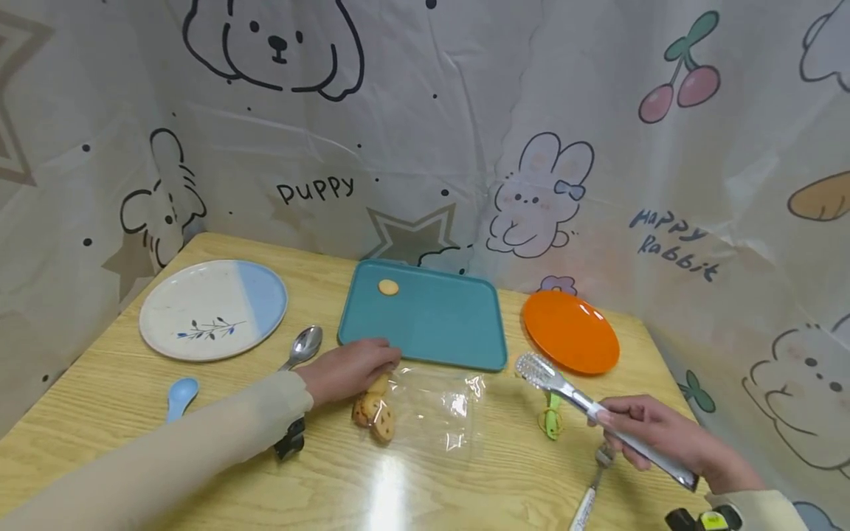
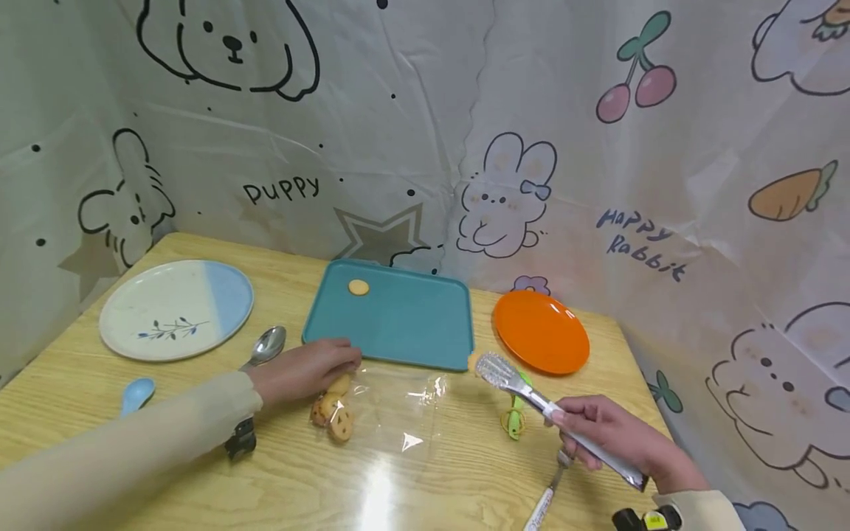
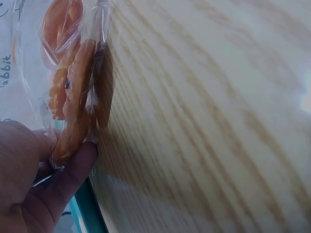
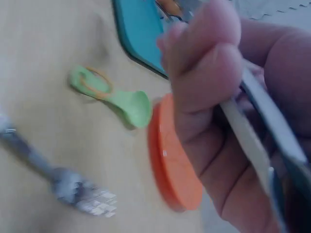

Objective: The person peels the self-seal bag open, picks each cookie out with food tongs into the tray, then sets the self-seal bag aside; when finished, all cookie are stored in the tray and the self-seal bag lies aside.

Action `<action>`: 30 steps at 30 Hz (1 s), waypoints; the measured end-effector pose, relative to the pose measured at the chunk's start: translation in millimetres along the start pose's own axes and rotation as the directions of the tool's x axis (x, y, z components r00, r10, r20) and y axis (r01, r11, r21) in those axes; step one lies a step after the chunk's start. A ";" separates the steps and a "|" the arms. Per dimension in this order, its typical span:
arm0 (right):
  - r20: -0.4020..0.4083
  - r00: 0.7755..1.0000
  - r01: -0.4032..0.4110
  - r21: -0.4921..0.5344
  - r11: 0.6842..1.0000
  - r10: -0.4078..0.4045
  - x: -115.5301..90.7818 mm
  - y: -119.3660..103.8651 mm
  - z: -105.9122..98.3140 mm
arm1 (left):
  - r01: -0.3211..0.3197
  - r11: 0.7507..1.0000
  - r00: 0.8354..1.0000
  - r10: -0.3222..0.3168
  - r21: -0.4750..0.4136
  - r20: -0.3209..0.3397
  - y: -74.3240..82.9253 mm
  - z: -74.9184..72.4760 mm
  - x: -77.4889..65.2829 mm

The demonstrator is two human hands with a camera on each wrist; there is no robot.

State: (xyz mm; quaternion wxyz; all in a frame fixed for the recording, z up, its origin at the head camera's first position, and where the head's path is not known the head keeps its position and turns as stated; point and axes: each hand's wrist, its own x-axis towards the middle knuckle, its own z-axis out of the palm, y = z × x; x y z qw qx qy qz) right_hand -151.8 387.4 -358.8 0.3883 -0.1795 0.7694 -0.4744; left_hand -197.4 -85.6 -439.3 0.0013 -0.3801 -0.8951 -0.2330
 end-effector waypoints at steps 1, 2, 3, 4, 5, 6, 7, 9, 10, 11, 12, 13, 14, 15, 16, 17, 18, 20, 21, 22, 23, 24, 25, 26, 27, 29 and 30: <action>-0.042 0.999 0.005 -0.057 0.998 -0.007 5.8 -3.2 -3.6 | 0.003 1.000 1.000 -0.003 0.001 0.000 -0.2 -0.3 0.2; -0.086 0.996 -0.004 -0.114 0.994 -0.005 13.6 -7.5 -5.5 | 0.005 1.000 1.000 -0.005 0.001 0.000 -0.5 -0.3 0.4; -0.129 0.992 -0.016 -0.170 0.985 -0.006 23.3 -11.7 -5.7 | 0.009 1.000 1.000 -0.009 -0.001 0.001 -0.6 -0.4 0.3; -0.169 0.985 -0.021 -0.234 0.972 -0.019 34.7 -16.1 -4.6 | 0.011 1.000 1.000 -0.011 -0.001 0.003 -0.8 -0.1 0.5; -0.207 0.978 -0.029 -0.301 0.953 -0.035 47.1 -20.9 -2.1 | 0.013 1.000 1.000 -0.013 0.000 0.003 -1.0 0.3 0.4; -0.241 0.969 -0.040 -0.368 0.929 -0.053 59.8 -26.0 1.2 | 0.015 1.000 1.000 -0.015 0.002 0.002 -1.1 0.8 0.4; -0.265 0.960 -0.041 -0.441 0.897 -0.087 72.9 -30.8 4.6 | 0.015 1.000 1.000 -0.015 0.005 0.001 -1.1 1.2 0.3; -0.316 0.939 -0.071 -0.564 0.822 -0.137 98.9 -41.1 11.3 | 0.014 1.000 1.000 -0.014 0.005 -0.003 -1.0 2.4 0.5; -0.332 0.927 -0.083 -0.637 0.766 -0.175 111.7 -45.9 14.0 | 0.010 1.000 1.000 -0.010 0.006 -0.005 -0.9 3.1 0.8; -0.345 0.916 -0.104 -0.696 0.710 -0.204 123.8 -50.7 16.4 | 0.008 1.000 1.000 -0.008 0.006 -0.006 -0.7 3.6 1.0; -0.356 0.906 -0.128 -0.747 0.652 -0.230 135.2 -55.0 18.2 | 0.005 1.000 1.000 -0.004 0.003 -0.007 -0.4 4.0 1.3; -0.364 0.895 -0.150 -0.789 0.596 -0.257 146.2 -58.9 19.6 | 0.001 1.000 1.000 -0.001 0.001 -0.009 0.0 4.2 1.6; -0.373 0.885 -0.178 -0.825 0.536 -0.279 156.5 -61.9 20.4 | 0.001 1.000 1.000 -0.001 -0.002 -0.010 0.3 4.3 1.6; -0.378 0.876 -0.207 -0.856 0.474 -0.300 166.0 -64.6 20.9 | 0.002 1.000 1.000 -0.002 -0.002 -0.011 0.5 4.2 1.5; -0.380 0.868 -0.235 -0.881 0.412 -0.319 174.6 -66.8 21.2 | 0.004 1.000 1.000 -0.004 -0.003 -0.011 0.8 4.1 1.5; -0.386 0.863 -0.262 -0.893 0.365 -0.325 181.9 -68.2 21.4 | 0.007 1.000 1.000 -0.008 -0.004 -0.010 1.0 3.8 1.1; -0.389 0.858 -0.286 -0.904 0.318 -0.334 188.3 -69.0 21.3 | 0.010 1.000 1.000 -0.010 -0.004 -0.010 1.1 3.6 0.8; -0.395 0.851 -0.326 -0.914 0.241 -0.346 198.5 -69.2 21.1 | 0.014 1.000 1.000 -0.014 -0.005 -0.007 1.2 3.3 0.2; -0.397 0.849 -0.340 -0.915 0.215 -0.349 202.1 -68.9 21.1 | 0.015 1.000 1.000 -0.015 -0.006 -0.005 1.1 3.2 0.1; -0.398 0.846 -0.350 -0.917 0.193 -0.355 204.8 -68.4 21.0 | 0.015 1.000 1.000 -0.015 -0.008 -0.004 0.9 3.2 0.0; -0.399 0.842 -0.358 -0.917 0.178 -0.362 207.0 -67.7 21.0 | 0.015 1.000 1.000 -0.015 -0.007 -0.004 0.7 3.1 0.0; -0.398 0.838 -0.361 -0.917 0.169 -0.373 208.5 -67.2 21.1 | 0.014 1.000 1.000 -0.014 -0.004 -0.006 0.4 3.1 0.0; -0.396 0.836 -0.360 -0.918 0.163 -0.381 209.5 -67.1 21.3 | 0.014 1.000 1.000 -0.014 -0.002 -0.007 0.0 3.0 0.0; -0.392 0.834 -0.359 -0.920 0.158 -0.388 210.1 -67.1 21.6 | 0.015 1.000 1.000 -0.015 0.000 -0.008 -0.5 2.9 -0.1; -0.388 0.833 -0.357 -0.922 0.152 -0.394 210.5 -67.2 22.0 | 0.016 1.000 1.000 -0.016 0.004 -0.009 -1.0 2.8 -0.2; -0.382 0.833 -0.353 -0.924 0.146 -0.400 210.7 -68.2 23.0 | 0.017 1.000 1.000 -0.017 0.007 -0.011 -2.3 2.8 -0.5; -0.379 0.835 -0.350 -0.925 0.147 -0.398 210.4 -69.2 23.7 | 0.018 1.000 1.000 -0.018 0.010 -0.011 -3.0 3.0 -0.7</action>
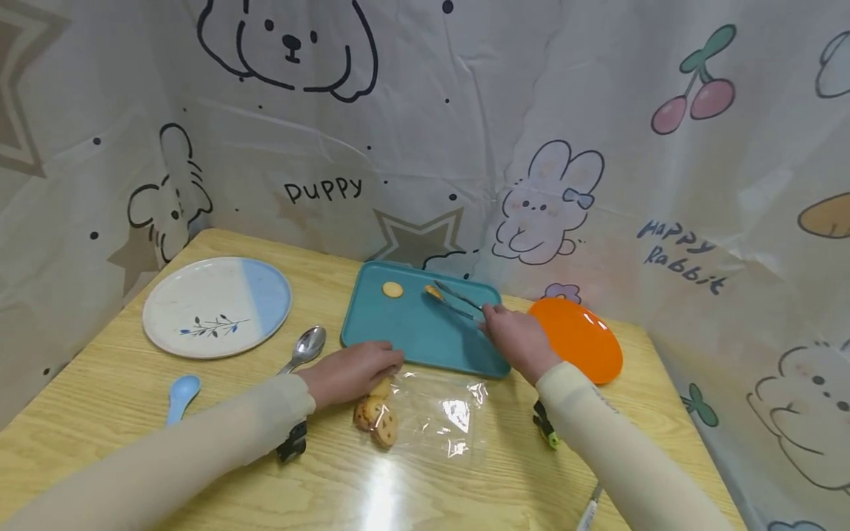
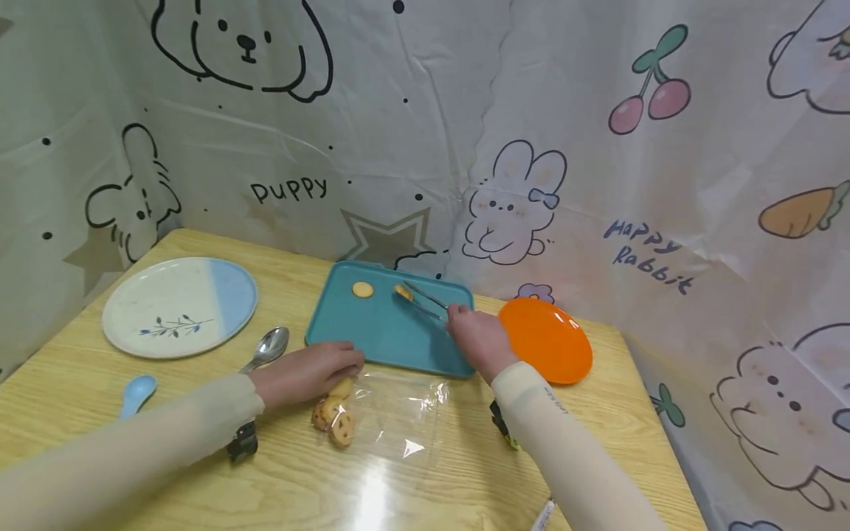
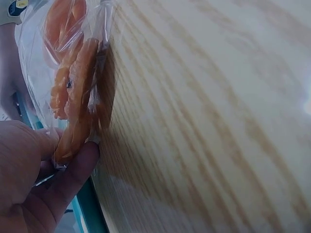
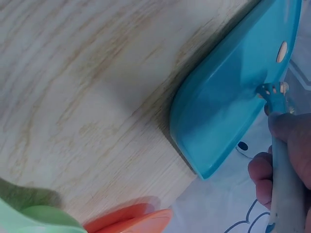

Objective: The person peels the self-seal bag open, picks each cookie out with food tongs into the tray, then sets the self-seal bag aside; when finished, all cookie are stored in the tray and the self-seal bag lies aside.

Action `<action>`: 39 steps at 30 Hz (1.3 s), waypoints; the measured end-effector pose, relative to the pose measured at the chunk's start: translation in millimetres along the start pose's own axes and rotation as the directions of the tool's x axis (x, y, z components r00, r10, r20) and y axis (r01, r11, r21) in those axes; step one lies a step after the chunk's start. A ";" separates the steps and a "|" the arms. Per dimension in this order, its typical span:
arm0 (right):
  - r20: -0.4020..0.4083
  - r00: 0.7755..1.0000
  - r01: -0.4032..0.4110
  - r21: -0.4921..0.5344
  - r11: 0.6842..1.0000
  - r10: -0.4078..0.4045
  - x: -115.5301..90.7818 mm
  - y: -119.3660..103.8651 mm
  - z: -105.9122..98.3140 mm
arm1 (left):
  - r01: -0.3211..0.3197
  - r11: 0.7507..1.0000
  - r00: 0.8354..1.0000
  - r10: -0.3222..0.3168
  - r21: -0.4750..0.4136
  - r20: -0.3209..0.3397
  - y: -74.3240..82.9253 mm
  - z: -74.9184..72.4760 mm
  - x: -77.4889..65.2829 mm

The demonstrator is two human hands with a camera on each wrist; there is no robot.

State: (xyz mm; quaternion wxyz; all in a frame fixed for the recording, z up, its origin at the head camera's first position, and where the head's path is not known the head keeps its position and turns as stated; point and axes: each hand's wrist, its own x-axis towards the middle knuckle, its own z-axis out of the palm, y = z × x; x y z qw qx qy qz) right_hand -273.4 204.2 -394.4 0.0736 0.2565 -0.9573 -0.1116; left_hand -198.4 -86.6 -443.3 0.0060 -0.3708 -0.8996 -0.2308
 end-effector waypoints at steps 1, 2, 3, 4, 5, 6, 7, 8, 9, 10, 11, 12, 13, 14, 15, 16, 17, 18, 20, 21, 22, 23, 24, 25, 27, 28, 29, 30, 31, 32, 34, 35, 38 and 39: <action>0.000 1.000 -0.001 0.004 1.000 0.001 -0.8 -0.5 -0.6 | 0.001 1.000 1.000 -0.001 0.002 0.002 -0.3 0.4 -0.3; 0.000 1.000 -0.004 0.009 1.000 0.004 -1.7 -0.9 -0.9 | 0.001 1.000 1.000 -0.001 0.001 0.003 -0.5 0.8 -0.5; 0.001 1.000 -0.009 0.016 1.000 0.009 -2.5 -1.1 -1.8 | 0.001 1.000 1.000 -0.001 0.000 0.005 -0.7 1.1 -0.8; 0.000 1.000 -0.014 0.021 1.000 0.014 -3.5 -1.2 -3.0 | 0.002 1.000 1.000 -0.002 -0.003 0.006 -0.8 1.3 -1.0; 0.001 1.000 -0.020 0.032 0.999 0.020 -4.4 -1.2 -4.3 | 0.002 1.000 1.000 -0.002 -0.005 0.008 -0.8 1.3 -1.2; 0.000 1.000 -0.026 0.045 0.999 0.026 -5.5 -0.9 -5.8 | 0.003 1.000 1.000 -0.003 -0.004 0.010 -1.0 1.3 -1.6; 0.000 0.999 -0.033 0.061 0.998 0.033 -6.6 -0.4 -7.3 | 0.001 1.000 1.000 -0.001 -0.008 0.013 -1.3 1.3 -2.0; 0.004 0.999 -0.039 0.081 0.996 0.039 -7.8 0.3 -9.0 | 0.003 1.000 1.000 -0.003 -0.008 0.015 -1.3 0.8 -2.5; 0.006 0.999 -0.043 0.106 0.993 0.043 -9.1 1.3 -10.6 | 0.004 1.000 1.000 -0.004 -0.006 0.016 -1.4 0.2 -2.9; 0.008 0.999 -0.044 0.132 0.990 0.043 -10.5 2.9 -12.1 | 0.005 1.000 1.000 -0.005 -0.004 0.017 -1.5 -0.3 -3.2; 0.012 0.999 -0.045 0.160 0.986 0.043 -12.0 4.5 -13.3 | 0.004 1.000 1.000 -0.003 -0.002 0.016 -1.6 -0.8 -3.5; 0.014 0.999 -0.042 0.181 0.983 0.040 -13.6 6.4 -14.1 | 0.003 1.000 1.000 -0.003 0.001 0.016 -1.8 -1.3 -3.6; 0.017 0.999 -0.037 0.200 0.979 0.035 -15.4 8.4 -14.6 | 0.003 1.000 1.000 -0.003 0.002 0.016 -1.8 -1.7 -3.8; 0.023 0.999 -0.033 0.218 0.975 0.028 -17.3 10.3 -15.0 | 0.004 1.000 1.000 -0.004 0.006 0.017 -1.6 -2.3 -3.8; 0.028 0.999 -0.027 0.234 0.972 0.021 -19.3 12.5 -14.9 | 0.002 1.000 1.000 -0.002 0.006 0.017 -1.7 -2.4 -3.7; 0.035 0.999 -0.024 0.249 0.968 0.016 -21.7 14.7 -14.5 | 0.001 1.000 1.000 -0.001 0.007 0.019 -1.8 -2.2 -3.6; 0.041 0.999 -0.024 0.269 0.963 0.013 -24.5 16.7 -13.8 | -0.001 1.000 1.000 0.001 0.006 0.020 -2.0 -1.9 -3.5; 0.046 0.999 -0.026 0.298 0.954 0.013 -27.7 19.1 -13.0 | -0.002 1.000 1.000 0.002 0.006 0.022 -1.7 -1.6 -3.5; 0.064 0.998 -0.041 0.391 0.919 0.017 -37.2 23.3 -15.0 | -0.003 1.000 1.000 0.003 0.006 0.025 -1.4 -0.4 -3.3; 0.079 0.997 -0.052 0.456 0.889 0.017 -43.6 25.6 -17.3 | -0.004 1.000 1.000 0.004 0.006 0.026 -1.3 0.5 -3.1; 0.092 0.996 -0.057 0.520 0.853 0.011 -51.1 28.3 -20.3 | -0.004 1.000 1.000 0.004 0.006 0.027 -1.0 1.0 -2.8; 0.108 0.994 -0.064 0.581 0.812 0.001 -59.5 31.2 -24.6 | -0.002 1.000 1.000 0.002 0.009 0.028 -0.7 1.3 -2.8; 0.129 0.992 -0.073 0.630 0.773 -0.012 -69.4 34.4 -30.1 | -0.001 1.000 1.000 0.000 0.013 0.029 -0.1 1.3 -2.6; 0.150 0.988 -0.079 0.671 0.738 -0.030 -80.3 37.6 -36.2 | 0.002 1.000 1.000 -0.002 0.017 0.029 0.2 1.1 -2.3; 0.197 0.978 -0.100 0.729 0.677 -0.067 -104.3 46.2 -46.4 | 0.004 1.000 1.000 -0.005 0.025 0.025 1.2 0.2 -1.8; 0.221 0.972 -0.111 0.743 0.660 -0.085 -117.0 51.0 -50.5 | 0.003 1.000 1.000 -0.003 0.030 0.022 1.9 -0.4 -1.4; 0.257 0.961 -0.136 0.757 0.639 -0.099 -130.0 55.8 -54.5 | 0.002 0.999 1.000 -0.002 0.035 0.019 2.4 -0.8 -0.9; 0.290 0.950 -0.160 0.772 0.615 -0.116 -142.6 60.0 -56.9 | -0.001 0.999 1.000 0.001 0.039 0.015 2.9 -1.2 -0.2; 0.322 0.937 -0.188 0.791 0.582 -0.135 -154.1 64.0 -57.6 | -0.002 0.999 1.000 0.001 0.042 0.013 3.2 -1.6 0.2; 0.355 0.921 -0.219 0.810 0.544 -0.158 -164.7 67.2 -57.1 | -0.002 0.999 1.000 0.002 0.043 0.010 3.5 -1.8 0.8; 0.410 0.887 -0.273 0.836 0.476 -0.213 -181.5 70.2 -52.7 | -0.002 0.999 1.000 0.001 0.041 0.008 4.0 -2.1 1.5; 0.423 0.872 -0.288 0.850 0.441 -0.247 -187.1 69.7 -49.0 | -0.002 0.999 1.000 0.002 0.035 0.007 4.2 -2.3 1.6; 0.420 0.842 -0.297 0.885 0.358 -0.338 -193.8 61.1 -36.3 | -0.003 1.000 1.000 0.003 0.019 0.000 4.5 -2.2 1.5; 0.414 0.838 -0.295 0.892 0.341 -0.356 -193.2 56.7 -32.6 | -0.005 1.000 1.000 0.005 0.015 -0.002 4.6 -2.0 1.4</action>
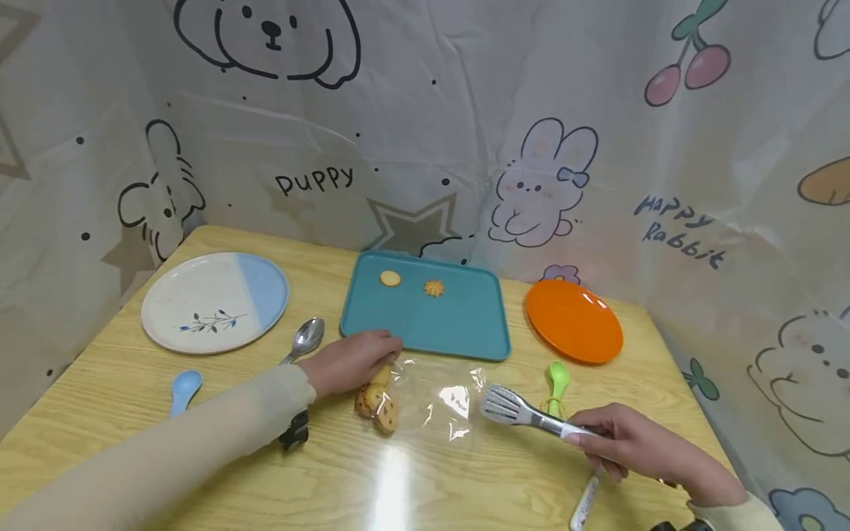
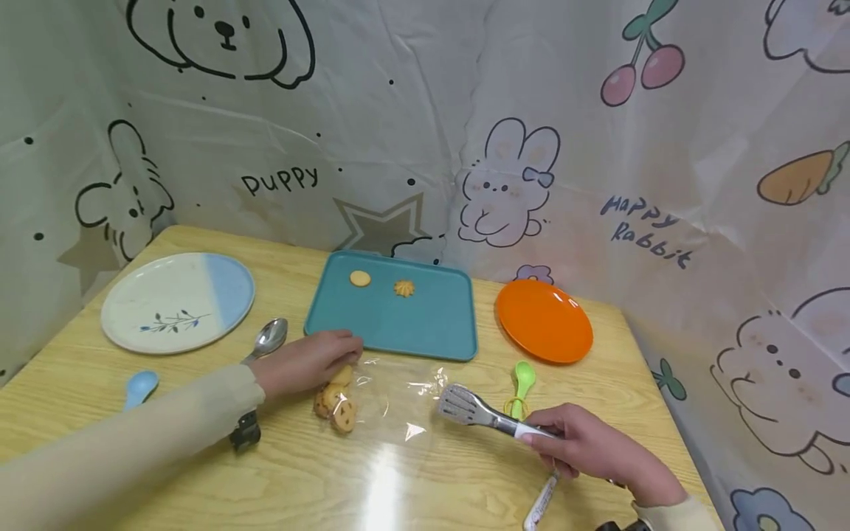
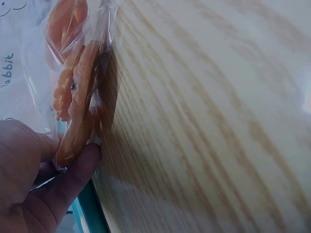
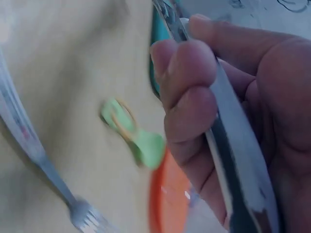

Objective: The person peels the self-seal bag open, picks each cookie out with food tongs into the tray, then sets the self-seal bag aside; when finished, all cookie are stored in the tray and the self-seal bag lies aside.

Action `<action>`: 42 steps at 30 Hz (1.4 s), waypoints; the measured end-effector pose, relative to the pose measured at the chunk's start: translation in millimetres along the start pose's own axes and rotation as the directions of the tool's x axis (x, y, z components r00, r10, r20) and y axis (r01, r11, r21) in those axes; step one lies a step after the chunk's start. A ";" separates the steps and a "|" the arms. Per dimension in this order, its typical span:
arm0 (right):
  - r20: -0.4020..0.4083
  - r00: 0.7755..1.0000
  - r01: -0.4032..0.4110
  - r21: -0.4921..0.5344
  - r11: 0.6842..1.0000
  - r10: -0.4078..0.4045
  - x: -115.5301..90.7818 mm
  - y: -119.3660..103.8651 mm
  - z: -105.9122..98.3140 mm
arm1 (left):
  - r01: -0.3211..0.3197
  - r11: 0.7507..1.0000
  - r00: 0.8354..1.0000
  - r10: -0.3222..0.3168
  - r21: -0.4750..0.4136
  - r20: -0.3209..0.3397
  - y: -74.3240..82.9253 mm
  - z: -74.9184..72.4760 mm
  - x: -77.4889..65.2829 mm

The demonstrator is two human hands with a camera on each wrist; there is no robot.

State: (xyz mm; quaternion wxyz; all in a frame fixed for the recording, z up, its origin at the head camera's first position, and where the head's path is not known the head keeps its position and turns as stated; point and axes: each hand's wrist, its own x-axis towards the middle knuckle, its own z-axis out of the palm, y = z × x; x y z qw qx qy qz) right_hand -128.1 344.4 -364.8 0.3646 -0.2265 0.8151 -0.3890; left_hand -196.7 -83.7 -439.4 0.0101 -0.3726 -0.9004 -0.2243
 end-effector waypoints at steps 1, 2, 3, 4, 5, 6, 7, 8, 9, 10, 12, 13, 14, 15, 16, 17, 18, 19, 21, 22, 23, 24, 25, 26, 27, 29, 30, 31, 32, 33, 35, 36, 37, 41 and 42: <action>0.015 1.000 0.014 0.012 1.000 -0.014 4.6 0.7 3.2 | -0.002 1.000 1.000 0.002 -0.004 -0.004 -0.1 0.1 0.2; 0.026 0.999 0.024 0.019 1.000 -0.024 9.7 0.8 6.4 | -0.003 1.000 1.000 0.003 -0.001 -0.008 -0.3 0.4 0.3; 0.033 0.999 0.031 0.022 0.999 -0.032 15.2 0.5 9.3 | -0.002 1.000 1.000 0.002 0.001 -0.009 -0.6 1.0 0.3; 0.040 0.998 0.040 0.025 0.999 -0.041 20.8 0.3 12.2 | -0.001 1.000 1.000 0.001 0.002 -0.011 -0.6 1.2 0.2; 0.048 0.997 0.051 0.024 0.998 -0.052 26.4 0.1 14.9 | -0.001 1.000 1.000 0.001 0.001 -0.009 -0.7 1.7 0.0; 0.057 0.997 0.057 0.024 0.998 -0.058 32.1 -0.1 17.5 | 0.001 1.000 1.000 -0.001 0.000 -0.005 -0.6 2.2 -0.3; 0.069 0.995 0.066 0.027 0.997 -0.068 37.8 -0.5 20.0 | 0.003 1.000 1.000 -0.003 -0.001 -0.002 -0.6 2.6 -0.6; 0.077 0.994 0.072 0.025 0.997 -0.074 43.7 -1.1 22.3 | 0.005 1.000 1.000 -0.005 0.000 0.003 -0.6 3.1 -0.9; 0.084 0.993 0.084 0.022 0.996 -0.085 49.6 -1.7 24.3 | 0.005 1.000 1.000 -0.005 -0.004 0.008 -0.4 3.4 -1.4; 0.090 0.991 0.097 0.018 0.995 -0.099 55.9 -2.5 26.0 | 0.010 1.000 1.000 -0.010 -0.005 0.011 -0.2 3.3 -1.7; 0.098 0.988 0.119 0.010 0.993 -0.120 68.2 -5.3 28.4 | 0.021 1.000 1.000 -0.021 -0.002 0.017 0.2 2.9 -2.4; 0.102 0.987 0.126 0.008 0.992 -0.127 73.9 -7.1 29.1 | 0.023 1.000 1.000 -0.023 0.001 0.015 0.2 2.6 -2.6; 0.107 0.986 0.132 0.001 0.991 -0.132 79.4 -8.6 29.6 | 0.027 1.000 0.999 -0.027 0.004 0.016 0.3 2.2 -2.6; 0.115 0.984 0.138 0.002 0.990 -0.137 84.5 -10.2 30.1 | 0.029 1.000 0.999 -0.029 0.005 0.015 0.6 1.6 -2.7; 0.127 0.982 0.143 0.005 0.990 -0.142 89.3 -11.7 30.8 | 0.032 0.999 0.999 -0.032 0.008 0.015 1.0 1.0 -2.6; 0.140 0.980 0.143 0.008 0.990 -0.143 93.1 -13.0 31.4 | 0.031 0.999 0.999 -0.031 0.010 0.015 1.3 0.4 -2.3; 0.153 0.978 0.143 0.010 0.990 -0.143 96.3 -14.2 32.0 | 0.032 0.999 0.999 -0.032 0.010 0.016 1.6 -0.1 -2.0; 0.162 0.977 0.137 0.011 0.991 -0.136 99.0 -15.0 32.3 | 0.033 0.999 0.999 -0.034 0.012 0.018 1.8 -0.5 -1.5; 0.180 0.974 0.139 0.012 0.990 -0.139 103.8 -16.6 32.9 | 0.035 0.999 0.999 -0.035 0.013 0.022 2.1 -1.2 -0.5; 0.187 0.972 0.141 0.013 0.990 -0.140 105.8 -17.3 33.2 | 0.037 0.999 0.999 -0.037 0.013 0.024 2.1 -1.3 0.0; 0.194 0.971 0.138 0.014 0.990 -0.138 107.5 -17.7 33.2 | 0.040 0.999 0.999 -0.041 0.015 0.026 2.2 -1.6 0.4; 0.202 0.970 0.134 0.019 0.991 -0.135 109.1 -18.1 33.1 | 0.040 0.999 0.999 -0.040 0.015 0.028 2.2 -1.6 0.6; 0.209 0.969 0.129 0.023 0.991 -0.131 110.6 -18.1 33.0 | 0.040 0.999 0.999 -0.040 0.016 0.028 2.1 -1.6 0.9; 0.217 0.967 0.127 0.026 0.992 -0.130 112.0 -18.0 33.1 | 0.036 0.999 0.999 -0.036 0.015 0.025 1.9 -1.3 1.1; 0.225 0.966 0.123 0.029 0.992 -0.126 113.0 -17.3 33.0 | 0.037 0.999 0.999 -0.037 0.015 0.026 2.1 -1.4 1.3; 0.237 0.964 0.113 0.040 0.993 -0.119 114.4 -15.3 32.4 | 0.036 0.999 0.999 -0.037 0.018 0.026 1.9 -0.8 2.2; 0.242 0.964 0.105 0.043 0.994 -0.112 114.7 -14.5 32.2 | 0.036 0.999 0.999 -0.036 0.015 0.025 1.6 -0.2 2.1; 0.246 0.963 0.100 0.047 0.994 -0.109 114.7 -13.6 31.8 | 0.038 0.999 0.999 -0.038 0.015 0.025 1.5 0.3 2.3; 0.250 0.962 0.098 0.054 0.994 -0.109 114.4 -12.9 31.3 | 0.035 0.999 0.999 -0.035 0.013 0.023 1.4 0.7 2.5; 0.254 0.961 0.101 0.062 0.993 -0.113 113.9 -12.3 30.8 | 0.035 0.999 0.999 -0.036 0.012 0.023 1.2 1.0 2.6; 0.263 0.957 0.107 0.079 0.991 -0.125 112.8 -12.0 29.5 | 0.031 0.999 0.999 -0.032 0.013 0.020 1.0 1.4 2.8; 0.264 0.956 0.112 0.087 0.990 -0.131 112.2 -12.3 29.0 | 0.031 0.999 0.999 -0.031 0.011 0.019 1.0 1.4 2.7; 0.266 0.953 0.123 0.098 0.988 -0.145 111.8 -13.0 28.6 | 0.029 1.000 0.999 -0.029 0.010 0.018 1.1 1.2 2.8; 0.270 0.951 0.125 0.117 0.985 -0.153 111.5 -16.6 28.2 | 0.025 1.000 1.000 -0.026 0.007 0.018 0.6 0.5 1.9; 0.273 0.951 0.115 0.120 0.986 -0.144 111.7 -17.6 28.7 | 0.026 1.000 0.999 -0.026 0.005 0.018 0.4 0.4 1.8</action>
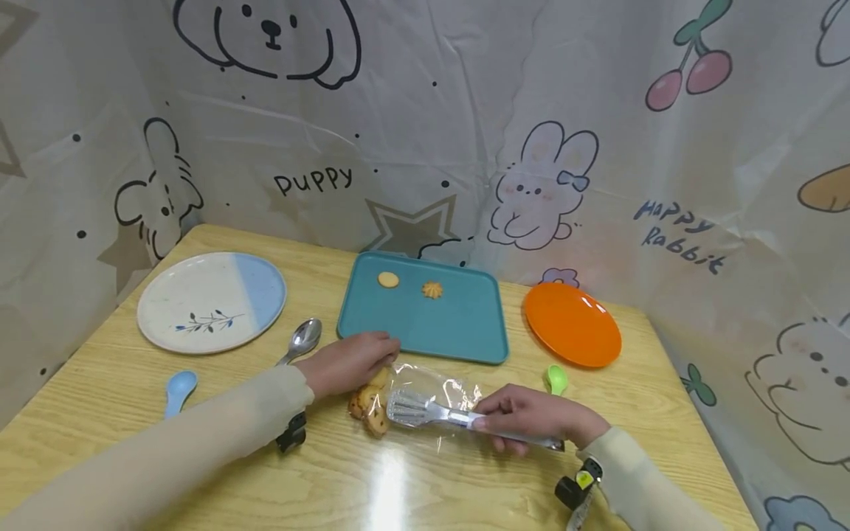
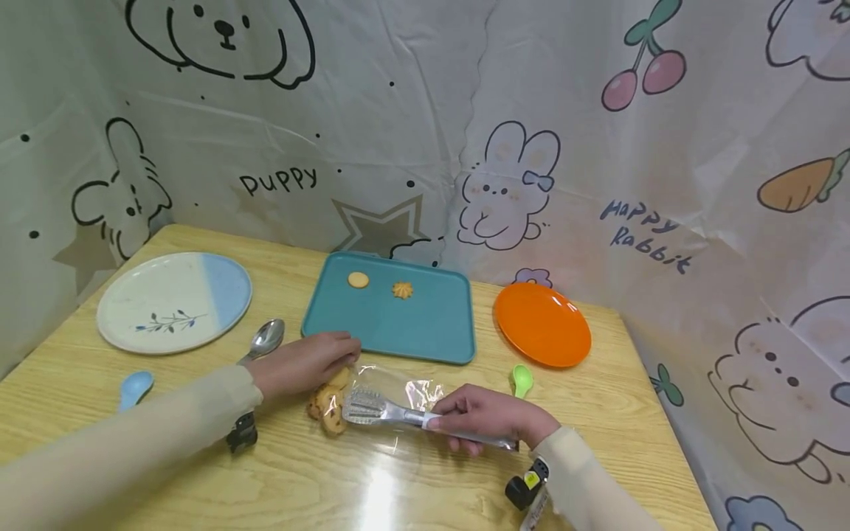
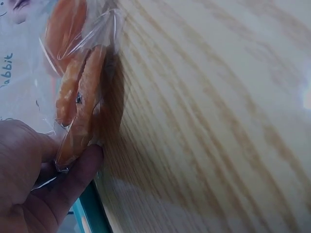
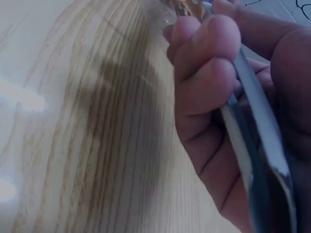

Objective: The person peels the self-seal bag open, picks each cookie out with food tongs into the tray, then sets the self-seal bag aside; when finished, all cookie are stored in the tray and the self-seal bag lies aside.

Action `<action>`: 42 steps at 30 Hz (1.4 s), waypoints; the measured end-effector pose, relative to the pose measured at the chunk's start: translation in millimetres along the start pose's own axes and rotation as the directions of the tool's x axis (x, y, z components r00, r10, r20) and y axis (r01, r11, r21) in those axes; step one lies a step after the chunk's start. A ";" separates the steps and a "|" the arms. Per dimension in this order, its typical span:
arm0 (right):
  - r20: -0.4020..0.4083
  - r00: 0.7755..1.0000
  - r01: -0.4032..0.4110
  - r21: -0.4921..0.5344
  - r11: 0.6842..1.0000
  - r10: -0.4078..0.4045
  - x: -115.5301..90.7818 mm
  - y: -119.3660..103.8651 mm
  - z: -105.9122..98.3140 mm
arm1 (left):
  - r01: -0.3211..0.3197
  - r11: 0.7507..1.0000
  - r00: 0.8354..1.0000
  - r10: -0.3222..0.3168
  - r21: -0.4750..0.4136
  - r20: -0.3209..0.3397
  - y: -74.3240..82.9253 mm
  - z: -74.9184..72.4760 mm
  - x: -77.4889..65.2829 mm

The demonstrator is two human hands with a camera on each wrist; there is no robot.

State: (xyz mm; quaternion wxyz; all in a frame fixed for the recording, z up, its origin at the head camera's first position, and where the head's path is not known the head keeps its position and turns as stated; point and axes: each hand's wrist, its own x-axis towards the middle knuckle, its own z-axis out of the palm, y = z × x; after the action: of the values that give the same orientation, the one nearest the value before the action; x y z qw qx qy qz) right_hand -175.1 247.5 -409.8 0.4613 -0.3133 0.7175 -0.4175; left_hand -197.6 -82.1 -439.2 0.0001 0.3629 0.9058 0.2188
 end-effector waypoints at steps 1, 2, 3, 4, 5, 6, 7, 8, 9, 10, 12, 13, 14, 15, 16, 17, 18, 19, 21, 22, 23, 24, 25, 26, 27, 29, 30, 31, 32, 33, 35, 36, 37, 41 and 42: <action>0.004 1.000 -0.007 0.003 1.000 0.007 0.6 -0.3 0.7 | -0.003 1.000 1.000 0.003 0.000 -0.001 -0.1 -0.1 0.1; 0.008 1.000 -0.019 0.009 1.000 0.019 1.1 0.1 1.2 | -0.003 1.000 1.000 0.003 -0.001 0.001 -0.3 0.0 0.0; 0.013 0.999 -0.033 0.014 0.999 0.033 1.3 0.3 1.8 | 0.000 1.000 1.000 0.000 -0.001 0.002 -0.3 0.0 0.0; 0.017 0.999 -0.043 0.018 0.999 0.043 1.9 0.9 2.4 | -0.002 1.000 1.000 0.002 -0.001 0.000 -0.5 0.3 0.1; 0.018 0.998 -0.056 0.023 0.998 0.055 2.4 1.4 2.7 | -0.001 1.000 1.000 0.001 -0.002 -0.001 -0.3 0.3 0.1; 0.019 0.998 -0.063 0.023 0.998 0.062 3.0 2.0 3.0 | -0.001 1.000 1.000 0.001 -0.003 -0.002 -0.2 0.4 0.1; 0.021 0.998 -0.065 0.023 0.998 0.064 3.6 2.6 3.0 | 0.001 1.000 1.000 -0.001 -0.003 -0.002 0.1 0.3 -0.1; 0.021 0.997 -0.068 0.023 0.997 0.067 4.3 2.9 2.9 | 0.003 1.000 1.000 -0.003 -0.003 -0.001 0.3 0.2 -0.2; 0.020 0.997 -0.070 0.018 0.997 0.070 5.1 2.6 2.9 | 0.006 1.000 1.000 -0.006 0.000 -0.001 0.1 0.3 0.0; 0.022 0.998 -0.066 0.014 0.998 0.066 6.1 2.6 3.1 | 0.009 1.000 1.000 -0.009 0.000 0.000 0.1 0.3 -0.1; 0.023 0.998 -0.053 0.009 0.999 0.053 8.2 2.5 3.4 | 0.012 1.000 1.000 -0.012 0.000 0.003 0.3 -0.1 -0.1; 0.024 0.999 -0.044 0.008 0.999 0.044 9.1 2.7 3.8 | 0.012 1.000 1.000 -0.012 -0.001 0.004 0.2 -0.1 0.0; 0.024 0.999 -0.036 0.006 0.999 0.035 9.8 2.9 4.1 | 0.013 1.000 1.000 -0.013 -0.002 0.005 0.2 -0.2 0.1; 0.023 0.999 -0.028 0.006 1.000 0.028 10.3 3.3 4.4 | 0.014 1.000 1.000 -0.014 -0.002 0.006 0.1 -0.4 0.1; 0.023 1.000 -0.021 0.009 1.000 0.020 10.6 3.7 4.6 | 0.015 1.000 1.000 -0.014 -0.003 0.007 0.3 -0.8 0.1; 0.021 1.000 -0.014 0.010 1.000 0.014 10.6 4.2 4.7 | 0.013 1.000 1.000 -0.013 -0.005 0.007 0.5 -1.1 0.2; 0.017 1.000 -0.011 0.016 1.000 0.011 10.3 4.7 4.7 | 0.014 1.000 1.000 -0.014 -0.006 0.008 0.5 -1.5 0.0; 0.014 1.000 -0.007 0.021 1.000 0.007 9.9 5.2 4.6 | 0.013 1.000 1.000 -0.013 -0.007 0.008 0.7 -1.9 0.0; 0.009 1.000 -0.001 0.032 0.999 0.001 9.5 6.1 4.7 | 0.013 1.000 1.000 -0.013 -0.007 0.009 0.9 -2.8 -0.1; 0.010 1.000 0.005 0.040 0.999 -0.006 9.6 6.6 4.8 | 0.012 1.000 1.000 -0.012 -0.008 0.009 1.0 -3.2 -0.2; 0.010 1.000 0.012 0.045 0.999 -0.012 10.1 7.1 5.0 | 0.011 1.000 1.000 -0.011 -0.010 0.008 1.2 -3.5 -0.3; 0.010 1.000 0.015 0.051 0.999 -0.015 10.9 7.5 5.3 | 0.012 1.000 1.000 -0.012 -0.008 0.009 1.1 -3.8 -0.3; 0.012 1.000 0.020 0.052 0.998 -0.020 11.9 7.9 5.7 | 0.013 1.000 1.000 -0.013 -0.008 0.011 1.2 -4.1 -0.2; 0.013 1.000 0.027 0.050 0.998 -0.028 13.0 8.1 6.2 | 0.015 1.000 1.000 -0.015 -0.008 0.011 1.0 -4.2 -0.2; 0.010 0.999 0.030 0.050 0.998 -0.031 13.7 8.1 6.4 | 0.017 1.000 1.000 -0.017 -0.008 0.013 0.8 -4.3 -0.2; -0.001 1.000 0.030 0.037 0.999 -0.030 14.0 7.5 6.3 | 0.020 1.000 1.000 -0.020 -0.005 0.016 0.3 -4.4 -0.5; -0.009 1.000 0.026 0.031 0.999 -0.026 12.9 6.7 5.8 | 0.019 1.000 1.000 -0.019 -0.004 0.016 0.0 -4.6 -0.7; -0.018 1.000 0.023 0.022 0.999 -0.022 11.2 6.2 5.2 | 0.021 1.000 1.000 -0.021 -0.004 0.016 -0.2 -4.8 -1.1; -0.029 0.999 0.019 0.014 1.000 -0.018 8.4 5.5 4.3 | 0.022 1.000 1.000 -0.022 -0.003 0.016 -0.6 -4.8 -1.4; -0.042 0.999 0.007 0.011 1.000 -0.006 4.7 5.0 3.1 | 0.020 1.000 1.000 -0.020 -0.002 0.016 -0.9 -4.8 -1.9; -0.062 0.998 -0.006 -0.004 1.000 0.006 -5.1 4.8 0.7 | 0.022 1.000 1.000 -0.022 0.000 0.016 -1.2 -4.9 -2.4; -0.074 0.997 -0.019 -0.002 1.000 0.019 -11.1 5.1 -0.4 | 0.023 1.000 1.000 -0.023 0.000 0.017 -1.3 -4.7 -2.5; -0.083 0.996 -0.023 -0.001 1.000 0.023 -17.6 6.0 -1.4 | 0.022 1.000 1.000 -0.022 0.000 0.017 -1.1 -4.6 -2.5; -0.103 0.994 -0.033 0.048 0.998 0.038 -52.4 11.6 -5.5 | 0.011 1.000 1.000 -0.011 -0.009 0.016 0.5 -4.2 -1.6; -0.108 0.993 -0.040 0.071 0.997 0.048 -62.5 13.3 -7.1 | 0.007 1.000 1.000 -0.007 -0.012 0.015 0.8 -4.1 -1.3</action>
State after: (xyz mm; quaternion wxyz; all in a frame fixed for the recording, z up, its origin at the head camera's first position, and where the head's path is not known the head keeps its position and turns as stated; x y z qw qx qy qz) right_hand -158.8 307.9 -395.0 0.4408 -0.2578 0.7337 -0.4483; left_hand -196.8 -84.0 -435.4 0.0100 0.3614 0.9057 0.2213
